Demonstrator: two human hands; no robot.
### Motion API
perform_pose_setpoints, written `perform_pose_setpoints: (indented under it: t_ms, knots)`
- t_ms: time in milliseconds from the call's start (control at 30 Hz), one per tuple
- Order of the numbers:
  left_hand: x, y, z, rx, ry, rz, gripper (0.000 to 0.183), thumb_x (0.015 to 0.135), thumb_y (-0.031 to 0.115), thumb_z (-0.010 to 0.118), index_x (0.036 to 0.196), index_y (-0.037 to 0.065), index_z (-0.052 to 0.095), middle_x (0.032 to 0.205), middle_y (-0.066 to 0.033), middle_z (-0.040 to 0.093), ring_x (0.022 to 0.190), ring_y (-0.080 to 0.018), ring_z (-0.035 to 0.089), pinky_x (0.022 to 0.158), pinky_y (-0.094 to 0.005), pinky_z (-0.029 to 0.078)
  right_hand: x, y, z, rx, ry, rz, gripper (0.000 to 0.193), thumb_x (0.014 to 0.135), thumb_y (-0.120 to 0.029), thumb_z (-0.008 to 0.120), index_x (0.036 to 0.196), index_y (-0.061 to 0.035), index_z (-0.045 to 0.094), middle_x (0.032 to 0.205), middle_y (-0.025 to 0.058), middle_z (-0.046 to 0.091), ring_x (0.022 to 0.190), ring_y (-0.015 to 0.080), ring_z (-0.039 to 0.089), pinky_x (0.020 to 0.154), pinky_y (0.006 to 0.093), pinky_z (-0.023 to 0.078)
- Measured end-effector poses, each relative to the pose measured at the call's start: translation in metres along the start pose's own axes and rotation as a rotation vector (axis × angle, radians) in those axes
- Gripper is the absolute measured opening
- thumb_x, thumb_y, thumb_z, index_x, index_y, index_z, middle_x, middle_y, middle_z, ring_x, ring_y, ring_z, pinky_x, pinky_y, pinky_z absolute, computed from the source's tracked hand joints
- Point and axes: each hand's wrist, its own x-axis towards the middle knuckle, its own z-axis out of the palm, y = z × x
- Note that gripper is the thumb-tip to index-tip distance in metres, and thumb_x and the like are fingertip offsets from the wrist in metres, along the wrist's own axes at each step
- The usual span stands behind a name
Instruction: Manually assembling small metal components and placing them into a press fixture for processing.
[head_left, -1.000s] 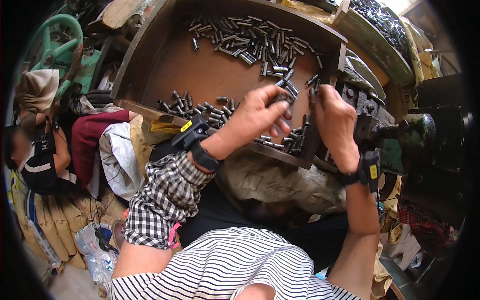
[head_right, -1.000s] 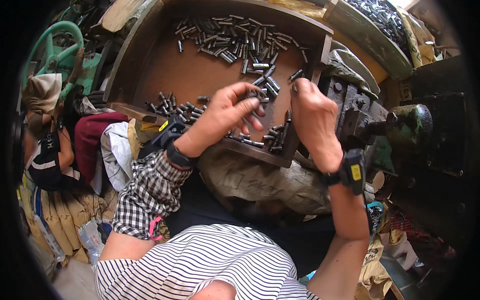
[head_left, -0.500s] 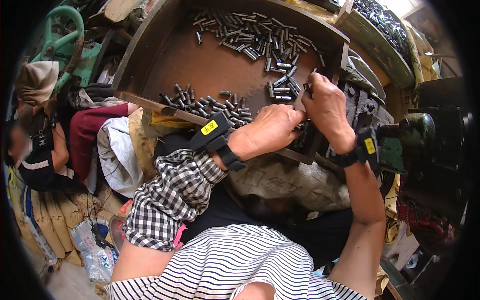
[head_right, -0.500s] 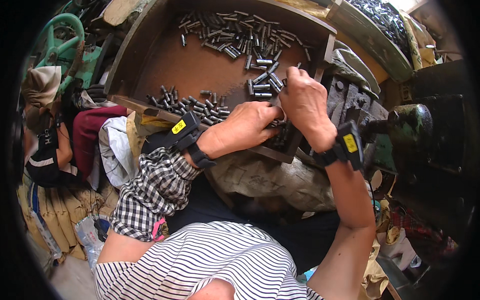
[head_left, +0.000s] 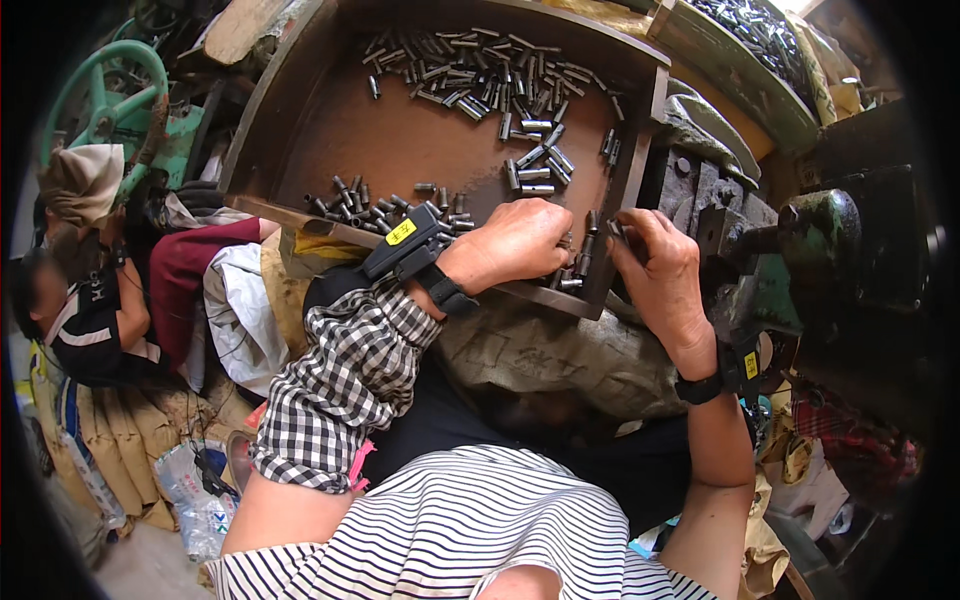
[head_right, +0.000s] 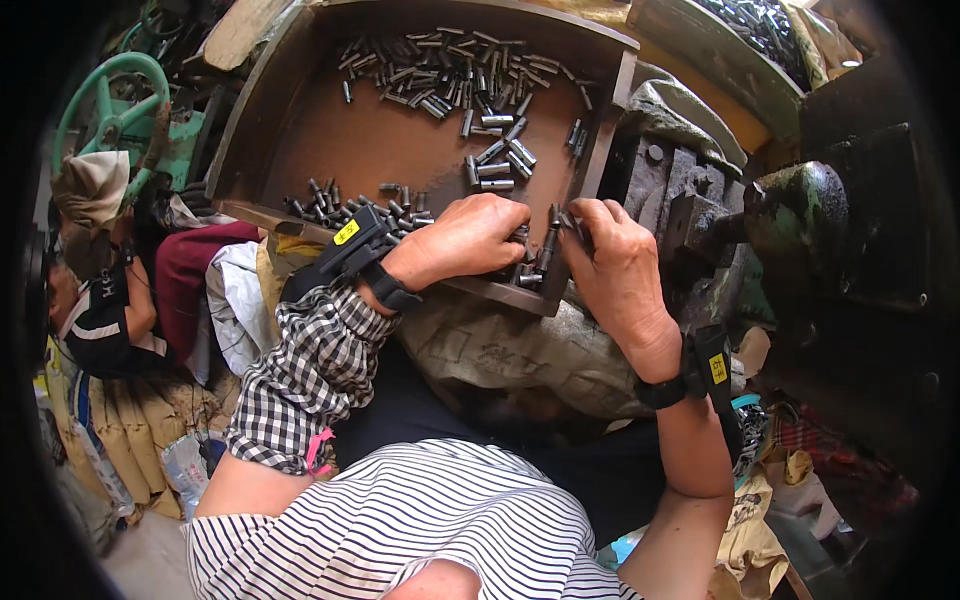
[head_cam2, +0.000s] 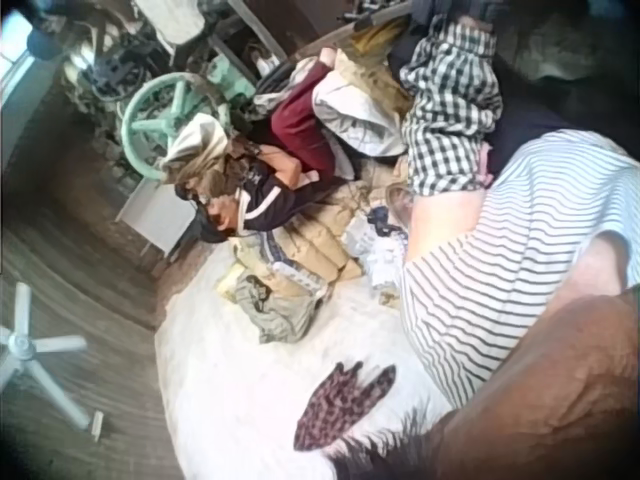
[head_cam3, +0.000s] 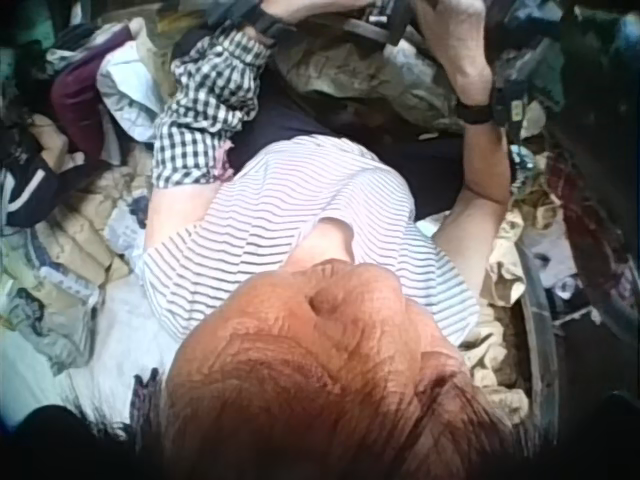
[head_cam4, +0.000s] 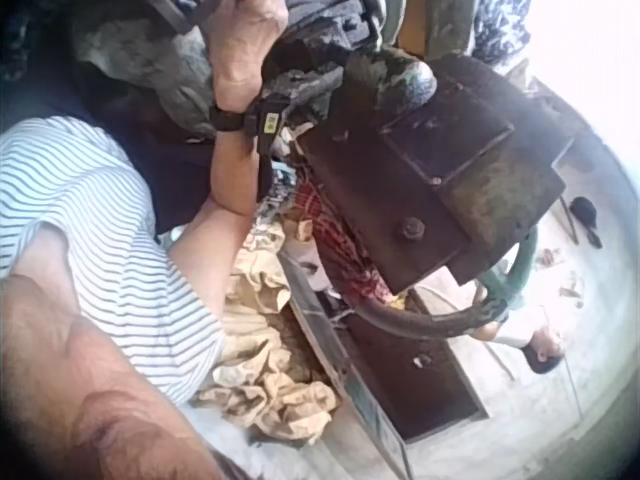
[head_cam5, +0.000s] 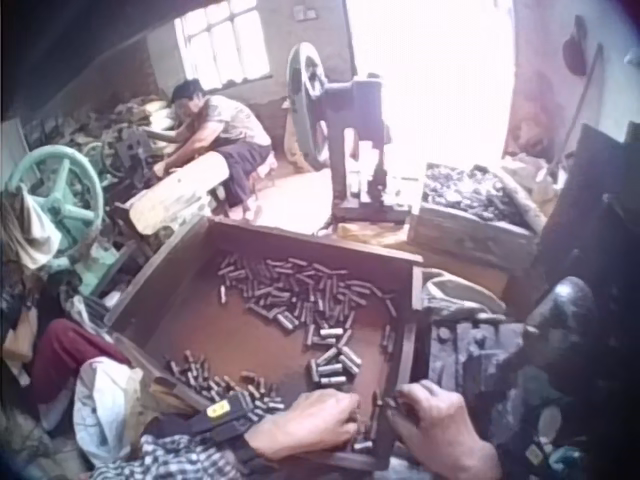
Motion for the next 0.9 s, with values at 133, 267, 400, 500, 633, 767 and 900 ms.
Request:
perform_pose_setpoints:
  t_ms: [133,267,400,500,633,767,900]
  knots:
    - [-0.002,-0.005,0.002,-0.017,0.051,0.077,0.024,0.074,0.019,0.066,0.085,-0.001,0.059,0.079,-0.0211,0.062,0.081,-0.0405,0.06,0.07,-0.046,0.048,0.001,-0.012,-0.003,0.068,-0.051,0.135,0.022,0.075,0.001,0.063,0.096,0.0028,0.056,0.083,0.0172,0.06,0.074,0.0304,0.063,0.065,0.0371,0.049]
    - [-0.005,-0.003,0.002,-0.179,0.123,0.144,0.021,0.079,0.017,0.066,0.085,-0.001,0.057,0.071,-0.0167,0.06,0.067,-0.031,0.06,0.06,-0.0384,0.047,-0.001,-0.003,0.004,0.015,0.001,-0.018,0.02,0.075,-0.002,0.065,0.094,0.003,0.059,0.08,0.017,0.06,0.071,0.0279,0.063,0.063,0.0346,0.049]
    - [-0.011,0.003,-0.018,-0.945,0.011,-0.152,0.012,0.086,0.014,0.061,0.092,0.004,0.057,0.064,0.0017,0.055,0.051,-0.003,0.052,0.042,-0.0181,0.037,-0.003,0.001,0.004,0.37,-0.122,0.308,0.016,0.079,-0.006,0.067,0.09,0.0038,0.062,0.071,0.0091,0.062,0.061,0.0116,0.059,0.053,0.026,0.045]
    - [-0.013,-0.004,-0.019,-1.293,0.022,-0.198,0.011,0.087,0.013,0.057,0.095,0.005,0.057,0.069,0.0002,0.058,0.051,-0.0043,0.054,0.041,-0.0159,0.041,-0.005,0.006,0.005,0.522,-0.145,0.427,0.016,0.083,-0.011,0.066,0.092,0.0025,0.064,0.069,-0.0003,0.06,0.056,0.0012,0.05,0.047,0.0185,0.04]
    - [-0.012,0.002,-0.019,-1.414,-0.008,-0.179,0.01,0.088,0.012,0.056,0.095,0.005,0.057,0.074,-0.0013,0.059,0.052,-0.0051,0.056,0.043,-0.0159,0.044,-0.004,0.002,0.0,0.665,-0.16,0.492,0.019,0.087,-0.017,0.064,0.093,0.0008,0.065,0.069,-0.0021,0.059,0.054,0.001,0.048,0.047,0.0166,0.039]
    - [-0.012,0.005,-0.017,-1.468,0.0,-0.178,0.01,0.088,0.011,0.057,0.095,0.004,0.057,0.075,-0.0021,0.059,0.054,-0.0063,0.056,0.044,-0.0169,0.046,-0.004,0.005,0.001,0.774,-0.167,0.511,0.018,0.087,-0.018,0.064,0.093,-0.0004,0.065,0.069,-0.0022,0.059,0.054,0.0006,0.049,0.046,0.0154,0.038]
    - [-0.011,0.009,-0.017,-1.469,0.006,-0.182,0.011,0.088,0.011,0.057,0.096,0.004,0.057,0.076,-0.0029,0.06,0.055,-0.0072,0.057,0.046,-0.0175,0.046,-0.006,0.015,0.004,0.907,-0.155,0.532,0.017,0.087,-0.017,0.064,0.093,-0.0011,0.065,0.07,-0.0022,0.059,0.054,0.0015,0.05,0.045,0.0154,0.038]
